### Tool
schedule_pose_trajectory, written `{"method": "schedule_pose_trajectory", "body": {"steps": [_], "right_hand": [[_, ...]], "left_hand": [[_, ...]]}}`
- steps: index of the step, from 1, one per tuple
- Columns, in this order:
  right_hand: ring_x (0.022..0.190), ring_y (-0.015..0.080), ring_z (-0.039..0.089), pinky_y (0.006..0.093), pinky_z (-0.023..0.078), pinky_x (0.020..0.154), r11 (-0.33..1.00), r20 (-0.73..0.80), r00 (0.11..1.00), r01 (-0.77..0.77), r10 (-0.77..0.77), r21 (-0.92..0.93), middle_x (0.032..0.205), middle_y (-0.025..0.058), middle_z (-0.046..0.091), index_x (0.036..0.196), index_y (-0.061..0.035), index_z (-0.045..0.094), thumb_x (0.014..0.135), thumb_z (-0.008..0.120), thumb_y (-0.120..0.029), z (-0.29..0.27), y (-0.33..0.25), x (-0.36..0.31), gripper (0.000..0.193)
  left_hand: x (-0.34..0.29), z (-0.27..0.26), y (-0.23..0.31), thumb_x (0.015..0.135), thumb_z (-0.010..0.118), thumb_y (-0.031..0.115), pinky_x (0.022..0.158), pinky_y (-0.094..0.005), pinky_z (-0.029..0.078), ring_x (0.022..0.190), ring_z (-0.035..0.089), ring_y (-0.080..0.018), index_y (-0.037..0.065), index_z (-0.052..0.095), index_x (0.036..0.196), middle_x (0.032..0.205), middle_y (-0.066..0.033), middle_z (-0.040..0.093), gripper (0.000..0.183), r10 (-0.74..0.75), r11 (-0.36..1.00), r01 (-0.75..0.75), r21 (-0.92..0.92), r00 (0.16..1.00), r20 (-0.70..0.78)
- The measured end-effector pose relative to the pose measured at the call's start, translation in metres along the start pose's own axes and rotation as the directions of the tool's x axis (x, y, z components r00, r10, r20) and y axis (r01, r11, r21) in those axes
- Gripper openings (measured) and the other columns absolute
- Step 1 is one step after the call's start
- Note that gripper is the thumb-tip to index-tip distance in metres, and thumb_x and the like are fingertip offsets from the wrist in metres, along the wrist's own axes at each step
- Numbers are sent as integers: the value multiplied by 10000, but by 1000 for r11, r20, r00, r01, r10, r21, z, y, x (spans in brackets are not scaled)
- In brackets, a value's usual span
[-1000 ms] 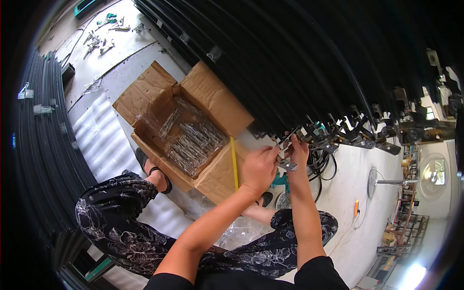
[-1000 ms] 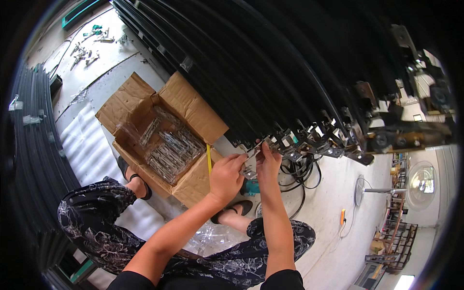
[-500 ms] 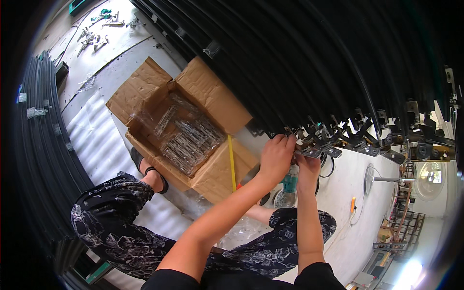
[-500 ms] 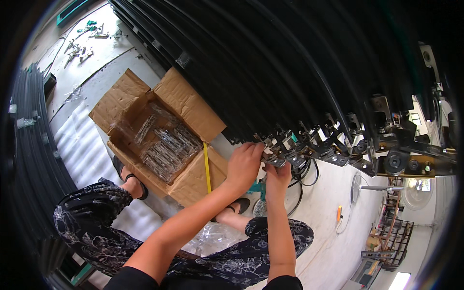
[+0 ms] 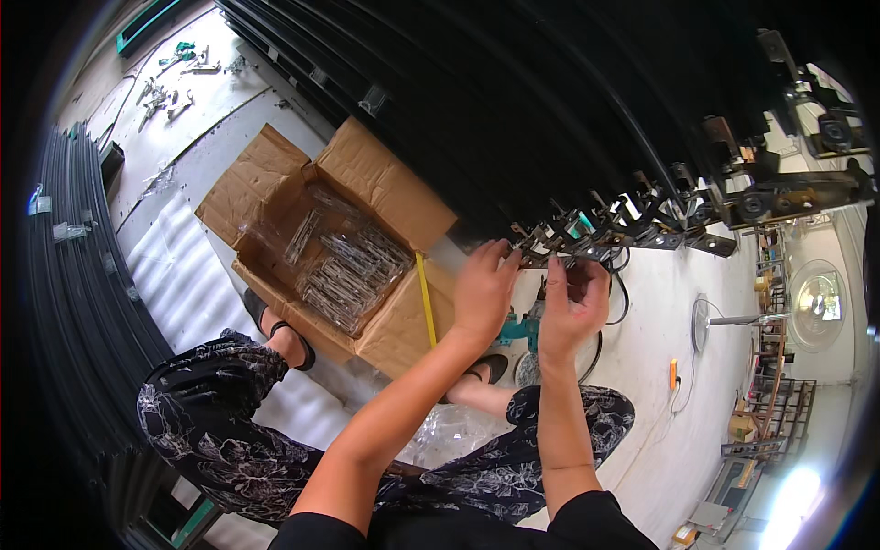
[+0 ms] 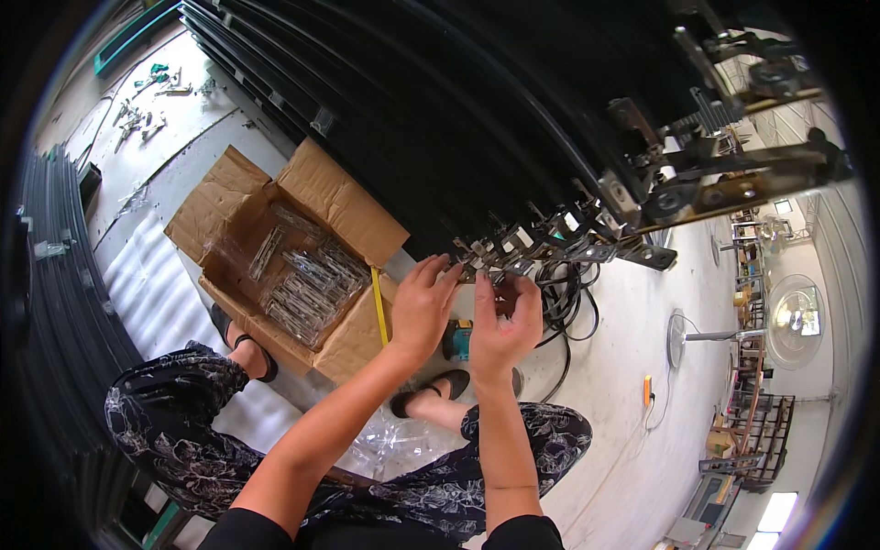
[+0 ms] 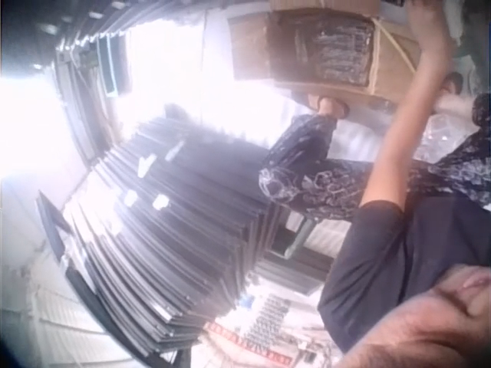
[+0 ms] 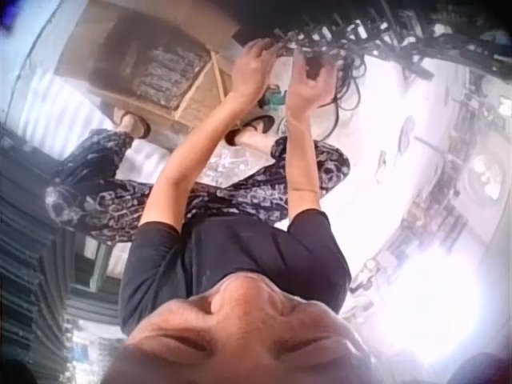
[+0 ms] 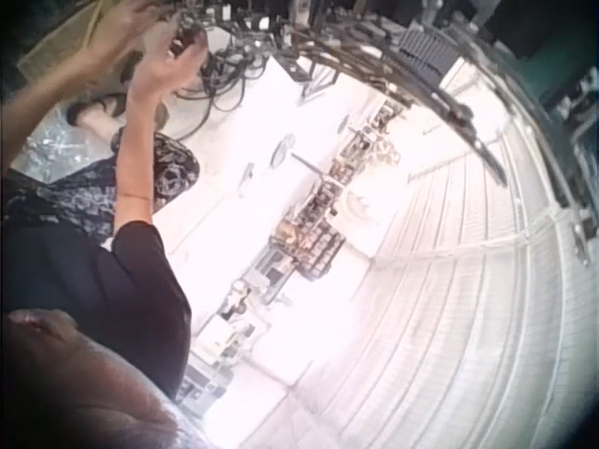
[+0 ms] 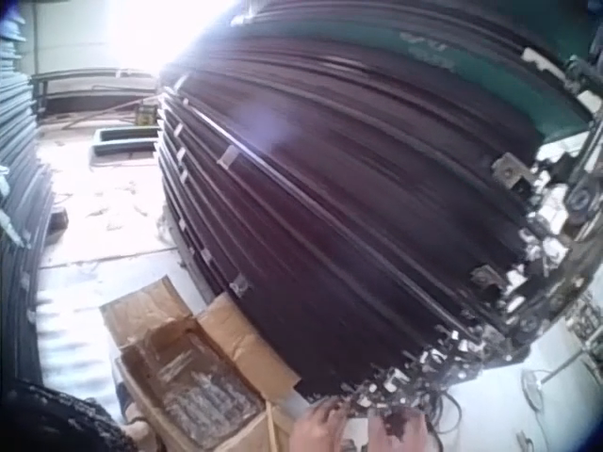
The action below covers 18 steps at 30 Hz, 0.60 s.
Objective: The person takes metal hardware from a cardboard box, handles the items, and places them onto a metal frame structure.
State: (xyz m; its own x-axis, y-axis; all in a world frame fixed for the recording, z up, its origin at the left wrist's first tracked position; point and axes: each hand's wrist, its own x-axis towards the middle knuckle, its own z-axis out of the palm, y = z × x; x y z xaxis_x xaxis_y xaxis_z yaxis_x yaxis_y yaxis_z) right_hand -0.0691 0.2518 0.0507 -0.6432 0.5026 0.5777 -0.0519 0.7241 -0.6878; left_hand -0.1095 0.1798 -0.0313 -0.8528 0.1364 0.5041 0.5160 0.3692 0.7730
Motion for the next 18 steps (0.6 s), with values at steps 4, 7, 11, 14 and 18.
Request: {"method": "schedule_pose_trajectory", "body": {"steps": [4,7,11,14,18], "right_hand": [[566,115,583,237,453,528,999,-63,997,32,-33,-10,716,44,601,900,-2,554,813,640,-56,6,-8,4,134],[498,145,560,259,439,482,978,-54,995,71,-83,-198,671,40,581,850,-18,565,810,611,-48,8,-15,3,68],[551,190,595,270,480,524,861,90,941,335,-326,-382,711,88,589,890,-19,581,788,632,-43,6,-13,-32,116],[569,182,600,284,477,520,935,111,967,250,-228,-252,729,83,603,908,-12,582,799,639,-42,4,-7,-46,126],[605,160,601,273,482,548,947,90,970,241,-227,-212,755,81,619,965,8,578,828,651,-53,10,-7,-28,167]], "left_hand": [[-8,-2,3,779,623,99,807,-385,486,942,590,-345,23,577,1126,1033,-148,619,358,-100,990,100,-95,995,10],[-13,5,-3,858,592,121,737,-348,520,820,638,-311,-4,555,1120,937,-149,640,293,-472,721,541,-432,841,265],[-13,20,-20,921,546,150,687,-293,544,772,636,-180,-29,555,1025,858,-100,629,207,-560,-63,715,-696,552,617],[-16,34,-28,922,544,127,662,-264,539,681,577,-154,-12,562,983,817,-67,584,153,-524,-249,701,-669,483,701],[-14,54,-35,933,522,109,629,-255,533,663,567,-148,-3,558,953,805,-63,573,119,-428,-442,599,-668,513,744]]}}
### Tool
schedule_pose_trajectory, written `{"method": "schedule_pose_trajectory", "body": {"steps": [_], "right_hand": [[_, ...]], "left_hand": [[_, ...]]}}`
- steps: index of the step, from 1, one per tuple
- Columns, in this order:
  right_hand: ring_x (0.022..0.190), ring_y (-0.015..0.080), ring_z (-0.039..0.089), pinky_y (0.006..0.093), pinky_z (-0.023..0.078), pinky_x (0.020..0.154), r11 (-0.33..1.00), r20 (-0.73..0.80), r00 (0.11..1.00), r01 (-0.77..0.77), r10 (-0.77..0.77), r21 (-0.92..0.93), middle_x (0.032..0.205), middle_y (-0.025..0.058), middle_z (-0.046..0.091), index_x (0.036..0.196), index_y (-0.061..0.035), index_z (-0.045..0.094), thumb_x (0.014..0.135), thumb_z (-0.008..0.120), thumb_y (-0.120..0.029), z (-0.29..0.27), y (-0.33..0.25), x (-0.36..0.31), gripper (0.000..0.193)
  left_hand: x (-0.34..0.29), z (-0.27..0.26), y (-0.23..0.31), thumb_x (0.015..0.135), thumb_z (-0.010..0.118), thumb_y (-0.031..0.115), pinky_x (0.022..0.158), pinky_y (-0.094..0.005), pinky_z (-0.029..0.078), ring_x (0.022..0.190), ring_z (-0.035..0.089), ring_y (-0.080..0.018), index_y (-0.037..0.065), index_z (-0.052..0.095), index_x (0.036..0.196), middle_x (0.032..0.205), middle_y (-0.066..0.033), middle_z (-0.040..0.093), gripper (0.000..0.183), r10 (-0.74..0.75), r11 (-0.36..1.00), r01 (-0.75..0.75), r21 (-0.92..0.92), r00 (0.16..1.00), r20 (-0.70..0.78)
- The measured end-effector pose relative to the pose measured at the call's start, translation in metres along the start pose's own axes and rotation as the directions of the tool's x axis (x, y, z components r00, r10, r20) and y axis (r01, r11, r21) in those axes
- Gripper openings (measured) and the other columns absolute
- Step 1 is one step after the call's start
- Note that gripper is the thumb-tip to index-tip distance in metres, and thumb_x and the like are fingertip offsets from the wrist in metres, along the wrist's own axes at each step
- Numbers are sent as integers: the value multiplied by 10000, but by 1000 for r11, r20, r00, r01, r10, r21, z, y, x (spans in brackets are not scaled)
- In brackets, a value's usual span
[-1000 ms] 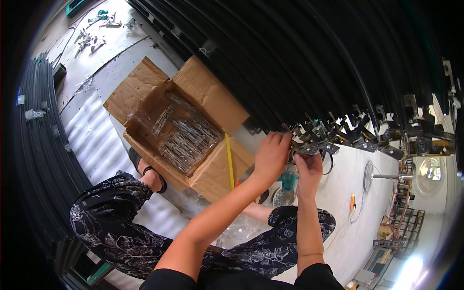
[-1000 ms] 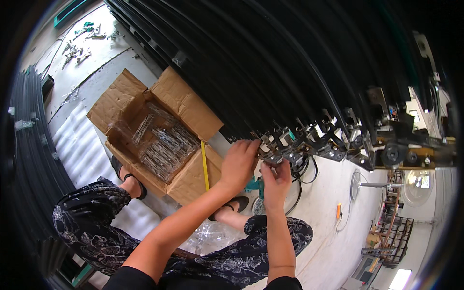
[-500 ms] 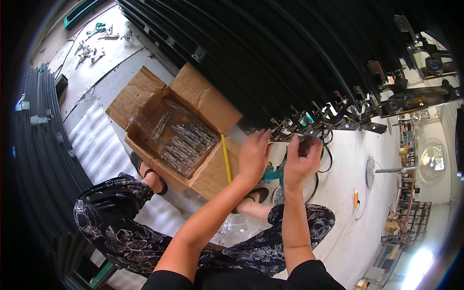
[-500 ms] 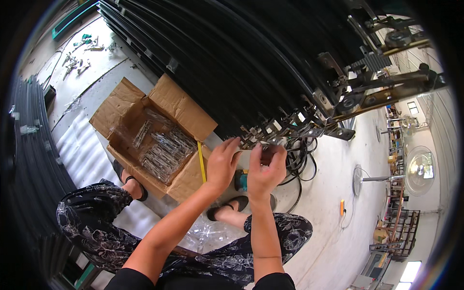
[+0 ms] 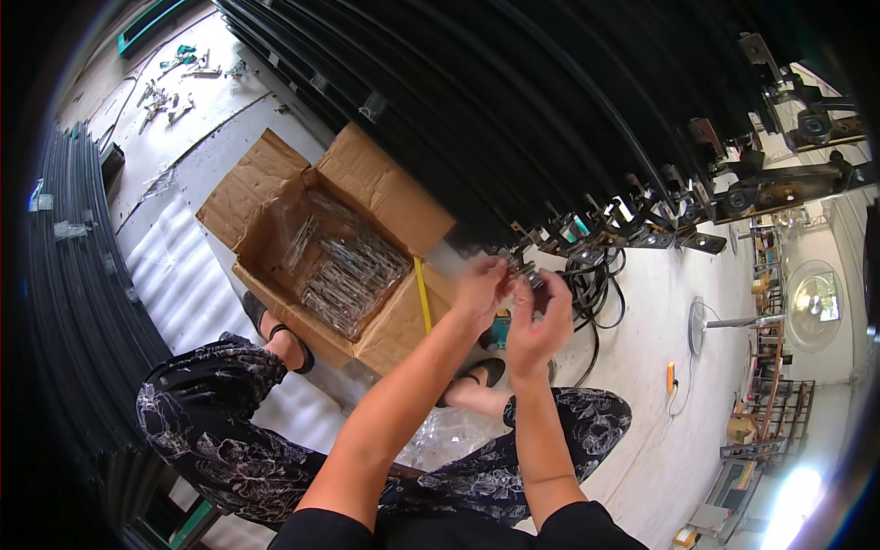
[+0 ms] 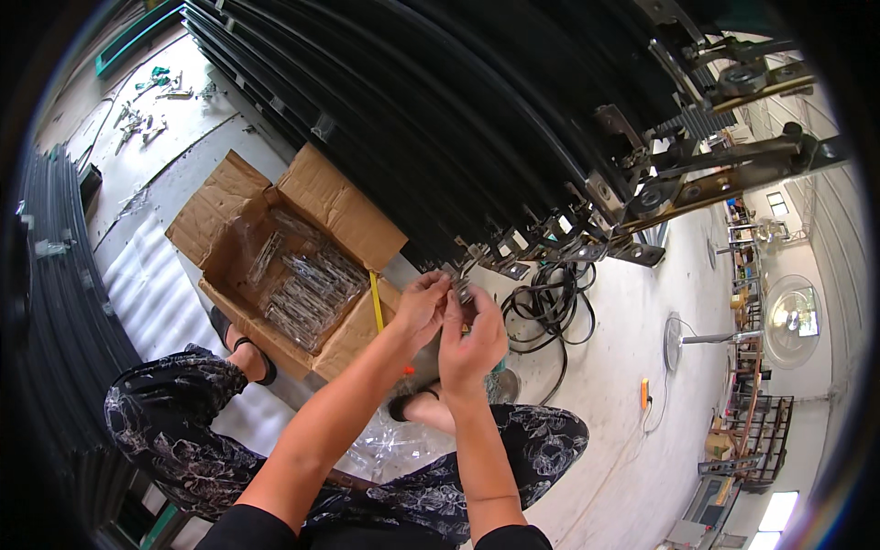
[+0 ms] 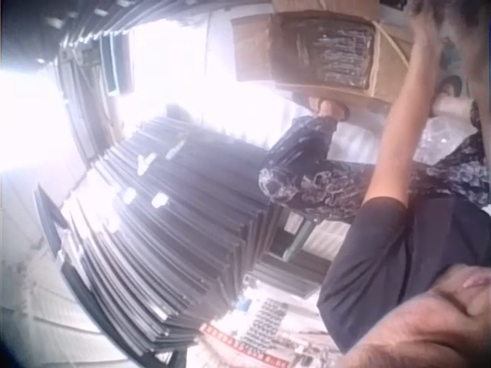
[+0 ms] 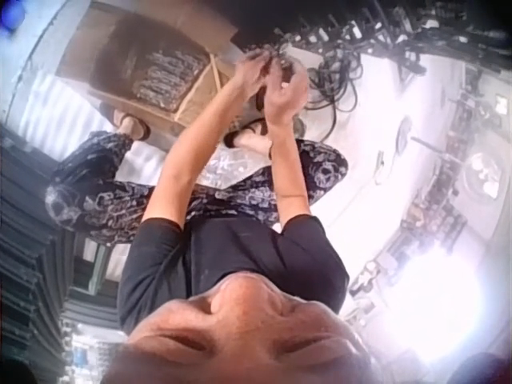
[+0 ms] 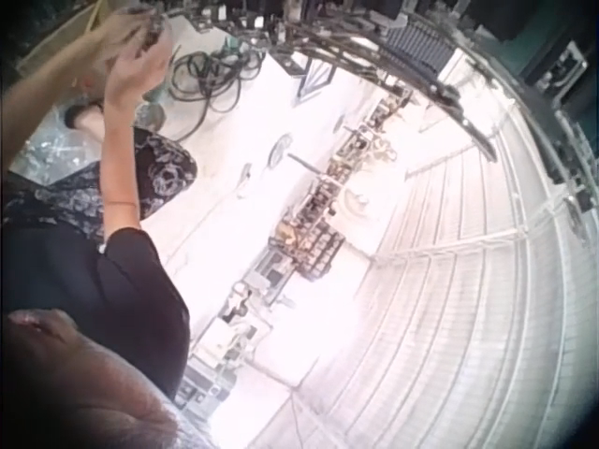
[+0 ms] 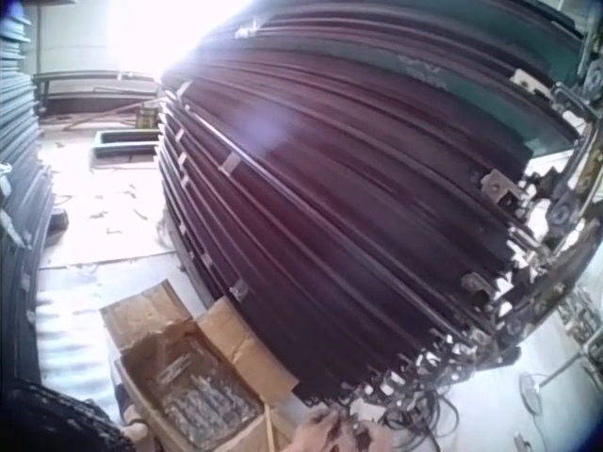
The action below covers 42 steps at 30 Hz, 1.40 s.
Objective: The person takes metal hardware from a cardboard box, handles the items, and places them onto a metal frame structure.
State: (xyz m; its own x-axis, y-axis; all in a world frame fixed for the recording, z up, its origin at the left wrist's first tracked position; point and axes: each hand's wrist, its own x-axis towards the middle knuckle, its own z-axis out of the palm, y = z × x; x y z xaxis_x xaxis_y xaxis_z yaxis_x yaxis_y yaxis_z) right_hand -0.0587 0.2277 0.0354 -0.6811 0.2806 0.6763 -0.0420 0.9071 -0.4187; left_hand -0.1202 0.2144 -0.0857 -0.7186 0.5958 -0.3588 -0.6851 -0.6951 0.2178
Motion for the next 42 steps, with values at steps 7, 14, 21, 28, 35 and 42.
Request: {"method": "schedule_pose_trajectory", "body": {"steps": [7,14,21,28,35,42], "right_hand": [[661,148,610,252,490,590,998,-41,998,-43,45,39,859,92,620,1045,17,565,845,645,-55,8,21,-4,226],[751,150,608,264,498,668,925,68,960,-278,270,260,903,94,606,1178,14,506,851,624,-47,-2,5,-23,353],[740,236,626,318,489,655,872,405,883,-377,236,313,853,126,638,973,-25,623,889,578,-111,-4,-13,-68,128],[784,302,618,358,481,704,922,507,861,-168,-34,348,895,158,631,1089,-27,584,885,566,-122,-10,-47,-88,225],[765,292,618,344,482,693,918,544,839,-217,2,332,880,163,629,1089,-23,589,878,568,-112,-11,-70,-83,230],[753,291,619,342,483,684,923,570,822,-213,-9,321,860,163,630,1047,-14,602,871,576,-107,-8,-65,-90,201]], "left_hand": [[21,4,-3,932,508,97,568,-260,507,641,565,-154,15,537,950,782,-62,565,89,-66,995,69,-68,997,44],[-45,23,52,905,567,138,566,-268,488,650,577,-114,30,564,954,789,-45,613,119,-27,843,179,508,956,-292],[-198,60,195,853,608,236,714,-307,490,792,623,-178,8,611,1012,831,-87,658,278,389,-52,-201,978,898,205],[-439,32,242,940,514,210,741,-278,499,835,620,-141,16,590,1076,913,-93,647,249,952,-15,-68,998,304,35],[-545,-190,200,749,683,403,854,-423,462,954,589,-379,-49,543,1094,1007,-227,603,585,966,95,812,576,63,-249],[-507,-222,205,565,696,353,942,-467,421,1085,520,-406,35,388,1298,1158,-266,526,857,913,259,808,529,-26,-407]]}}
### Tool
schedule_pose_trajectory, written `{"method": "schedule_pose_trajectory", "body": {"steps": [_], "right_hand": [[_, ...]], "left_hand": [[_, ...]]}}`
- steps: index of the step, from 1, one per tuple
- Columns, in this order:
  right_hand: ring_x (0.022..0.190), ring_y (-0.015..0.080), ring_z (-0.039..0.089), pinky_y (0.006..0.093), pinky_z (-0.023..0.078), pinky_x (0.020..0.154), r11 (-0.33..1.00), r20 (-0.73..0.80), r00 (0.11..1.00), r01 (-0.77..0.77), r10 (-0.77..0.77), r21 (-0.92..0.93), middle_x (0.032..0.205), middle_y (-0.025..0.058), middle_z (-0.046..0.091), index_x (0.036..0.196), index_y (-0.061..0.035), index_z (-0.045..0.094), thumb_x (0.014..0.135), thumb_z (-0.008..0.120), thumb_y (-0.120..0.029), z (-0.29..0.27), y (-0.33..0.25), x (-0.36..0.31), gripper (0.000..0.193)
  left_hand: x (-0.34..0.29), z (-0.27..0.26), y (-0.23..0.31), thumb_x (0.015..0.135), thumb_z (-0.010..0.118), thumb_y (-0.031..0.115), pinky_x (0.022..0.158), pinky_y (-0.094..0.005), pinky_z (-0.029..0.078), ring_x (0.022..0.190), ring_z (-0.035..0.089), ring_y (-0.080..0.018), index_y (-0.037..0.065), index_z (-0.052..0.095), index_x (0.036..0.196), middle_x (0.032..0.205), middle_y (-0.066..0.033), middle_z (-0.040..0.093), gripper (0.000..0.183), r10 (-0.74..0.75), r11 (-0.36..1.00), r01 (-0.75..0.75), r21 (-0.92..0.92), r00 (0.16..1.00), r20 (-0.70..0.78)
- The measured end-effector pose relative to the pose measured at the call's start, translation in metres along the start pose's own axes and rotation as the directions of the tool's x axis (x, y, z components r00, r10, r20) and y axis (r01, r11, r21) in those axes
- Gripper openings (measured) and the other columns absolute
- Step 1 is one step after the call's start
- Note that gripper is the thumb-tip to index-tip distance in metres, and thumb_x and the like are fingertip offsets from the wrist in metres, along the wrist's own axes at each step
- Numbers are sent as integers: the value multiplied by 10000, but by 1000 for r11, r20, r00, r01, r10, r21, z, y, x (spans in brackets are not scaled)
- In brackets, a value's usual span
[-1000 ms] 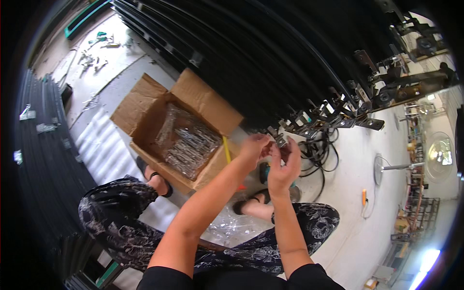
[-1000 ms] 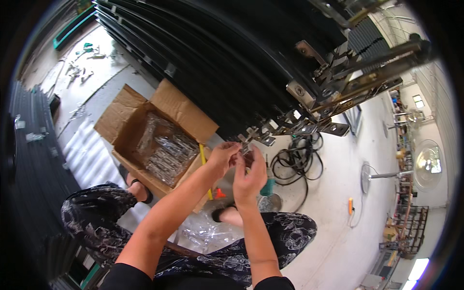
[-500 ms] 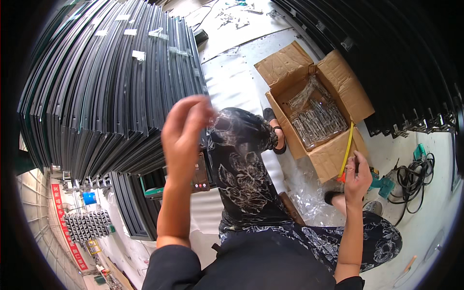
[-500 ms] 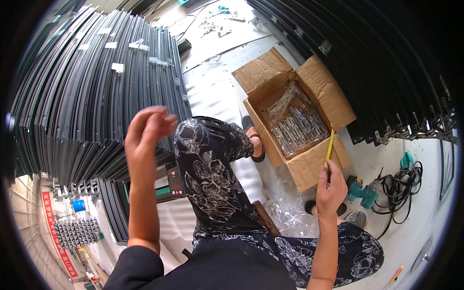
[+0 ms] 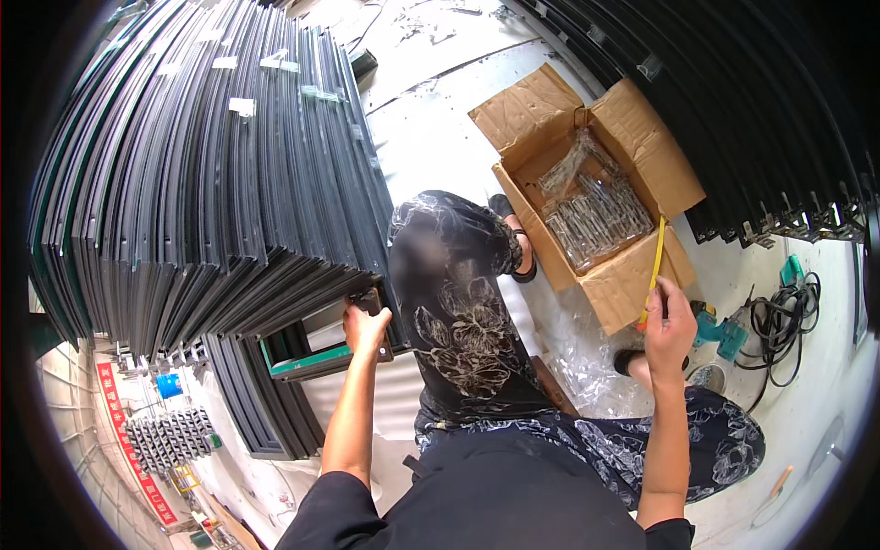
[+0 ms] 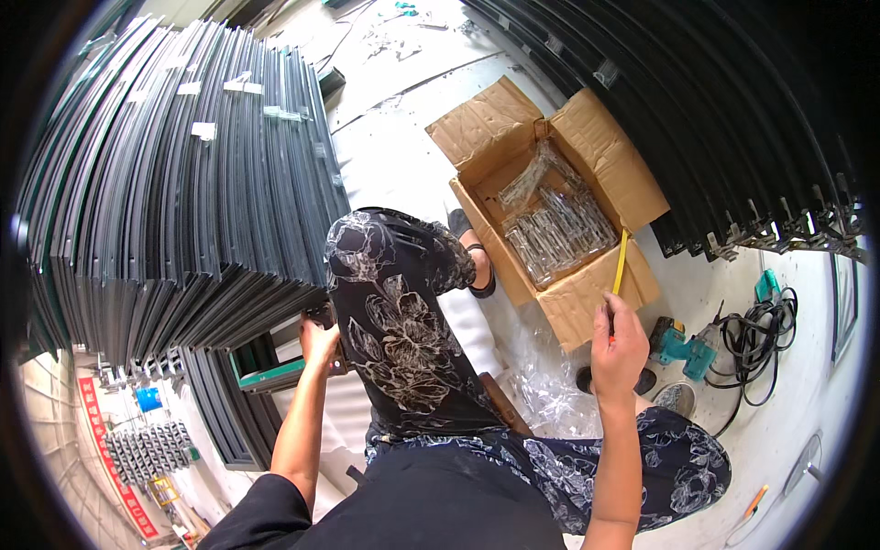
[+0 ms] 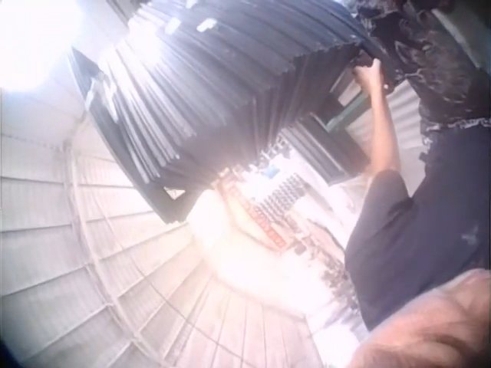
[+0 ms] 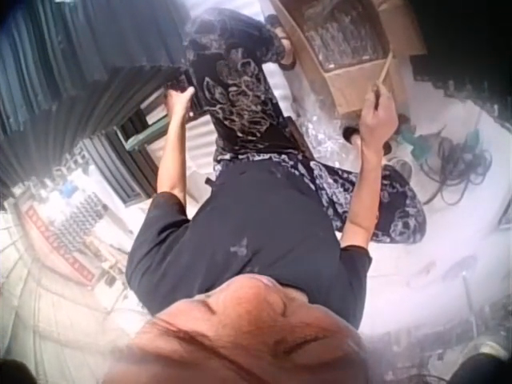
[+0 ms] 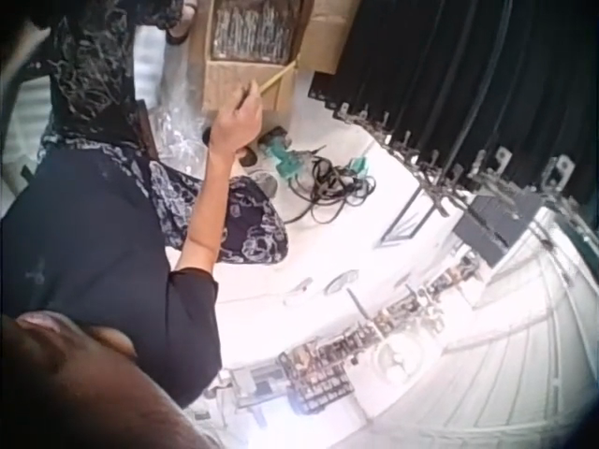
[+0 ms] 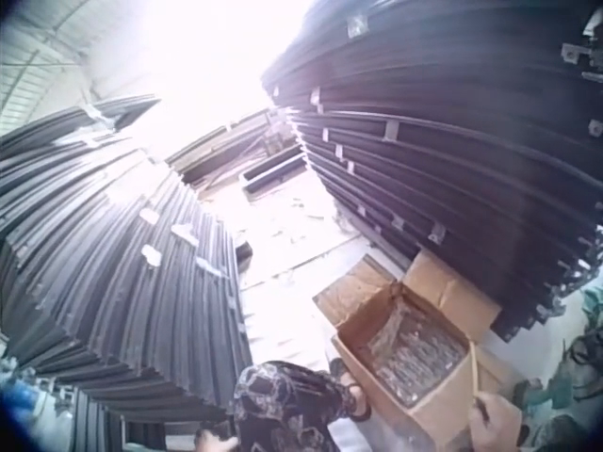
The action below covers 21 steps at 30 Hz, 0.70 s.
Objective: The person takes metal hardware from a cardboard box, handles the items, and places them onto a metal frame structure.
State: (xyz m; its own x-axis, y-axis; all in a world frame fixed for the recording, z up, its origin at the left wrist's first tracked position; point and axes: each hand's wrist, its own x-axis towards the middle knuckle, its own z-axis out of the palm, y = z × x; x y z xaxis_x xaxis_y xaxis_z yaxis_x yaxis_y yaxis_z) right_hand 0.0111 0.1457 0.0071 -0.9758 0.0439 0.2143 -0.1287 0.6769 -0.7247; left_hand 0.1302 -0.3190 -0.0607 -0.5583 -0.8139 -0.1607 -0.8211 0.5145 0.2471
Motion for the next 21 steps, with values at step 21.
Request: {"method": "schedule_pose_trajectory", "body": {"steps": [21], "right_hand": [[763,340,605,421,475,662,997,264,964,-15,35,-77,822,136,630,920,-69,623,829,587,-201,25,26,-16,165]], "left_hand": [[-18,-11,32,638,800,299,789,-345,499,879,627,-190,-5,645,1050,1008,-82,670,535,-70,905,59,-422,997,-11]]}}
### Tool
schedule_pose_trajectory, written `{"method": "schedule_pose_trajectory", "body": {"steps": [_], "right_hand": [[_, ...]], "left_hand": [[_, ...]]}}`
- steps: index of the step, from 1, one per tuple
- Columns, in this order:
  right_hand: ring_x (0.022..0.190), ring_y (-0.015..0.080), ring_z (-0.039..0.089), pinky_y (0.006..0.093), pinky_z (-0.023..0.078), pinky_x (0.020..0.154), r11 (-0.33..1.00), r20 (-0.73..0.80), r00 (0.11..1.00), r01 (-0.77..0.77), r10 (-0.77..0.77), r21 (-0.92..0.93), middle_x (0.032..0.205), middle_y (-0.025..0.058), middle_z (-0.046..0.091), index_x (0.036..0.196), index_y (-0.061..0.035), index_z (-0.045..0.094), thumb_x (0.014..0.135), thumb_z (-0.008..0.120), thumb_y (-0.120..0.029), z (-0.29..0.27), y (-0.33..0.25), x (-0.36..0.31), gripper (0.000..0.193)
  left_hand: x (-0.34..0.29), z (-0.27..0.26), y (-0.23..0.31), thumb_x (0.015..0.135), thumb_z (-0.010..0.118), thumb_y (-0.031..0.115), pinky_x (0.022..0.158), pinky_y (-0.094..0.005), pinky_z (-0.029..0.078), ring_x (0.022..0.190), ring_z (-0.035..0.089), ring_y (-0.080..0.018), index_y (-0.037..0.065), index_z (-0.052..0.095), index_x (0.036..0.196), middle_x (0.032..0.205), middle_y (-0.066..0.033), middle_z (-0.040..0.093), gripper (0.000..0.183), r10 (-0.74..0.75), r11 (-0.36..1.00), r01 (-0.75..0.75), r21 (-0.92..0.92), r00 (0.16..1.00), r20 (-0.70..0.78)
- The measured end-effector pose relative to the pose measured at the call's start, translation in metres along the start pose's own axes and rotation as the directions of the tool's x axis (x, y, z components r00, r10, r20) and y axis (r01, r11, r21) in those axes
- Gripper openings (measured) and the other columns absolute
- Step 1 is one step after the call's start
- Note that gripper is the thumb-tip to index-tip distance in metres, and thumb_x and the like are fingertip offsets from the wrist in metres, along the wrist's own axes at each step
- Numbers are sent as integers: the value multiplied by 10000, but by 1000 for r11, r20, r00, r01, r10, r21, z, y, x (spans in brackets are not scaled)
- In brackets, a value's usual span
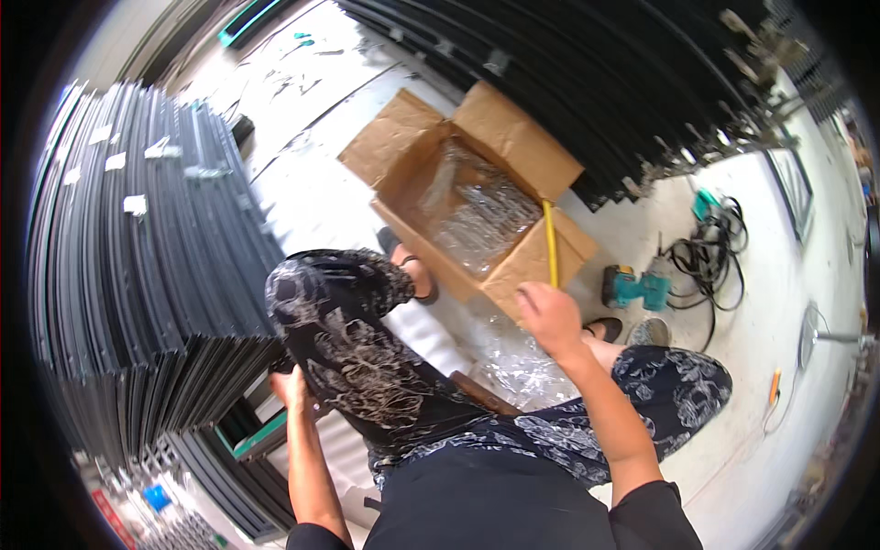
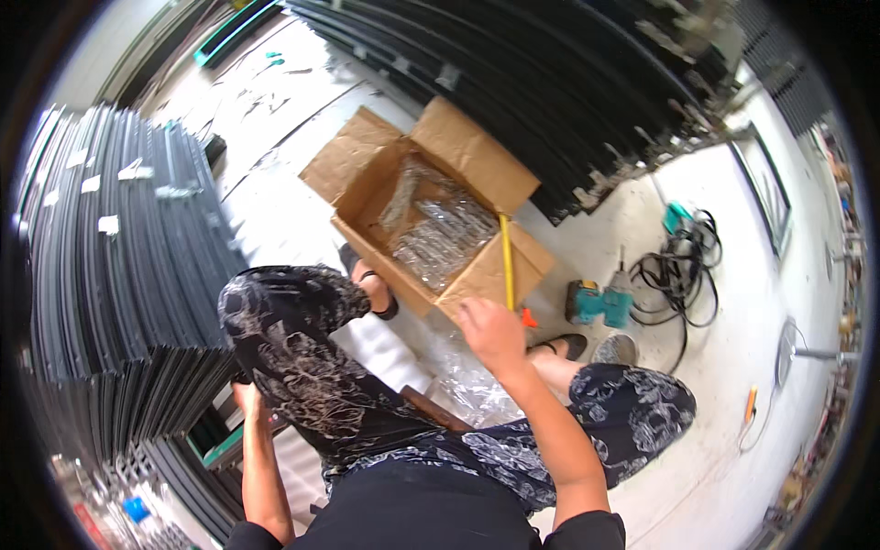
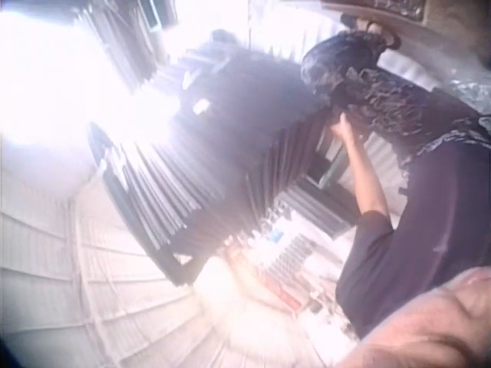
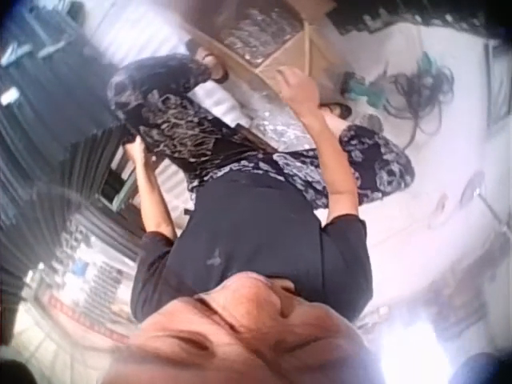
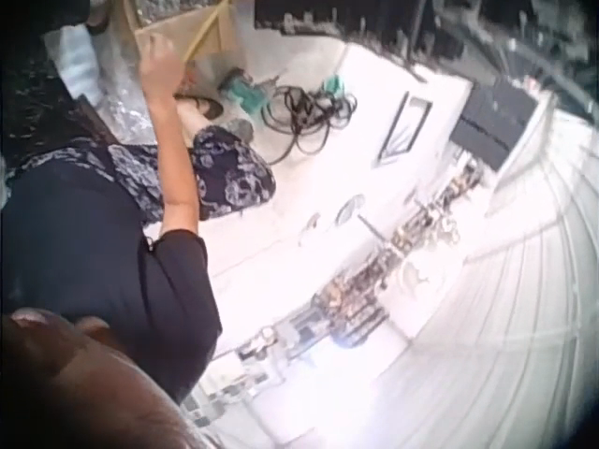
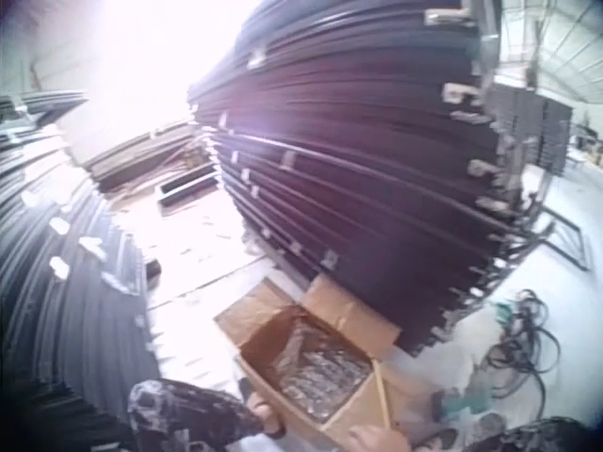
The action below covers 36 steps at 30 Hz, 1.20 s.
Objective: The person takes metal hardware from a cardboard box, handles the items, and places them onto a metal frame structure.
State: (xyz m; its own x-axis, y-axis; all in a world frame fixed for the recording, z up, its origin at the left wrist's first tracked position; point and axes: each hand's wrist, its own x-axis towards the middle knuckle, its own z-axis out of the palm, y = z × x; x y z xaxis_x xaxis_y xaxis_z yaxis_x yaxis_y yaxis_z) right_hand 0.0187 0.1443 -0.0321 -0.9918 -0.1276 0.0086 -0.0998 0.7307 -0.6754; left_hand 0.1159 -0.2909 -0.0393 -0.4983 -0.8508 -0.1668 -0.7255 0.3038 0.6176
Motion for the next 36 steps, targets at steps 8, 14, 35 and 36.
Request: {"method": "schedule_pose_trajectory", "body": {"steps": [8,14,35,36], "right_hand": [[758,355,607,464,484,648,972,401,916,116,-24,-206,769,146,617,802,-61,576,782,619,-240,47,53,-38,186],[758,354,620,465,500,647,975,427,902,153,-70,-163,748,156,630,760,-50,590,758,626,-200,50,48,-40,155],[801,358,614,461,487,685,986,502,865,100,-19,-136,828,172,635,906,-65,613,789,604,-231,59,64,-20,204],[815,357,614,459,485,696,990,490,872,76,-7,-121,851,175,638,944,-73,622,796,593,-236,59,67,-12,222]], "left_hand": [[36,23,-52,592,829,395,893,-366,470,1030,607,-273,-5,581,1150,1137,-160,625,731,31,999,-33,-32,998,-49],[15,14,-19,587,850,300,872,-349,489,1003,618,-225,54,593,1167,1147,-114,629,680,-97,994,98,-53,995,11],[41,-4,-47,625,781,468,904,-393,449,1077,576,-320,-18,486,1232,1185,-211,580,832,211,929,-192,315,977,-26],[24,-11,-18,738,728,357,985,-412,371,1159,484,-363,-28,472,1247,1257,-229,500,688,325,922,-292,253,941,-97]]}}
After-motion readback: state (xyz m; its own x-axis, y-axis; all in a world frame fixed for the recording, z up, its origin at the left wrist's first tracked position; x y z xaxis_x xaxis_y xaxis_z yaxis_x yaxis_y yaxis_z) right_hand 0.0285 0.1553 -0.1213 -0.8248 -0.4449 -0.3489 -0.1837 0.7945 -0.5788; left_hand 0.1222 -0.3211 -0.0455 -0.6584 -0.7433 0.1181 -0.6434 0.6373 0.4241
